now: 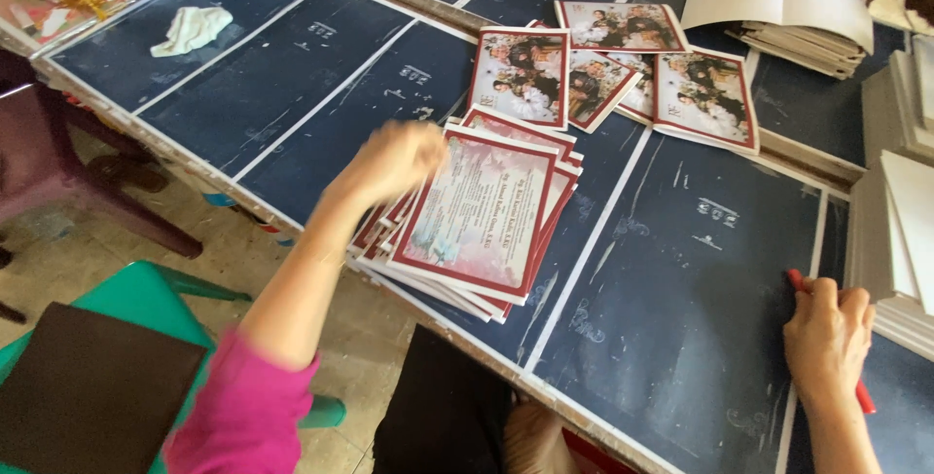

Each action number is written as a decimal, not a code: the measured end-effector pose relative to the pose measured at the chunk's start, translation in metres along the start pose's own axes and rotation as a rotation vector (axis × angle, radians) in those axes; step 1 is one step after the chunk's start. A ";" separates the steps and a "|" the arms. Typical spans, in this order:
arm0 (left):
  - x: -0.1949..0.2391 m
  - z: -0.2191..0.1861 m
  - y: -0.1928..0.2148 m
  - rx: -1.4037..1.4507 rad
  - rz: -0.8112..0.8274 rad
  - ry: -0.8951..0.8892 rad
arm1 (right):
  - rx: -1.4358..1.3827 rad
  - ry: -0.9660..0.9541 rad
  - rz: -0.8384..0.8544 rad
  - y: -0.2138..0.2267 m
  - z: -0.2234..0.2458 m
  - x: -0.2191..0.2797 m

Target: Folding printed cards and paper sheets by hand and using a creasing tool to sharpen the folds.

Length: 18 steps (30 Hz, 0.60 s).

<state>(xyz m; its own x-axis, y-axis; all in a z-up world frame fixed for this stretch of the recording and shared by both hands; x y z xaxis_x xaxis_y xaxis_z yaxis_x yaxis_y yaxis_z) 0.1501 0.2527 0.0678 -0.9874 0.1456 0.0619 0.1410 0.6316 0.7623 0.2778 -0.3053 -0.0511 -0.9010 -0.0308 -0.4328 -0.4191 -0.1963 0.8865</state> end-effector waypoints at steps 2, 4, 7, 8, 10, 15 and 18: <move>-0.055 0.030 0.031 -0.202 -0.412 0.055 | 0.032 0.013 -0.021 0.003 0.003 0.001; -0.116 0.066 0.023 -0.280 -0.376 0.165 | 0.018 0.001 -0.036 0.006 0.005 0.000; -0.167 0.094 0.009 -0.342 -0.258 0.456 | -0.001 -0.020 -0.046 0.006 0.003 -0.001; -0.173 0.102 0.002 -0.329 -0.181 0.634 | -0.011 -0.029 -0.047 0.005 0.002 -0.001; -0.186 0.100 -0.002 -0.264 -0.164 0.690 | -0.021 -0.064 -0.021 0.009 0.005 -0.004; -0.221 0.085 0.006 0.003 -0.577 0.463 | -0.121 -0.135 0.067 0.022 0.014 -0.005; -0.192 -0.051 0.023 -0.115 -0.943 -0.330 | -0.145 -0.119 0.061 0.026 0.016 -0.004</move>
<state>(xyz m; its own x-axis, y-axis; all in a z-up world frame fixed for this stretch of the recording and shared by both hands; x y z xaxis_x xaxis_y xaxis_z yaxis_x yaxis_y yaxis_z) 0.3392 0.2009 0.1064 -0.6206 -0.1612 -0.7674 -0.7131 0.5231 0.4668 0.2686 -0.2946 -0.0237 -0.9346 0.0675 -0.3492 -0.3508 -0.3367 0.8738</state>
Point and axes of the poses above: each hand's wrist, its own x-axis away from the middle knuckle, its own y-axis out of the back of the hand, z = x × y, the point moved 8 cm from there along -x, towards the middle knuckle, and after that the axes turned 8 degrees about -y, right-handed, at the moved point
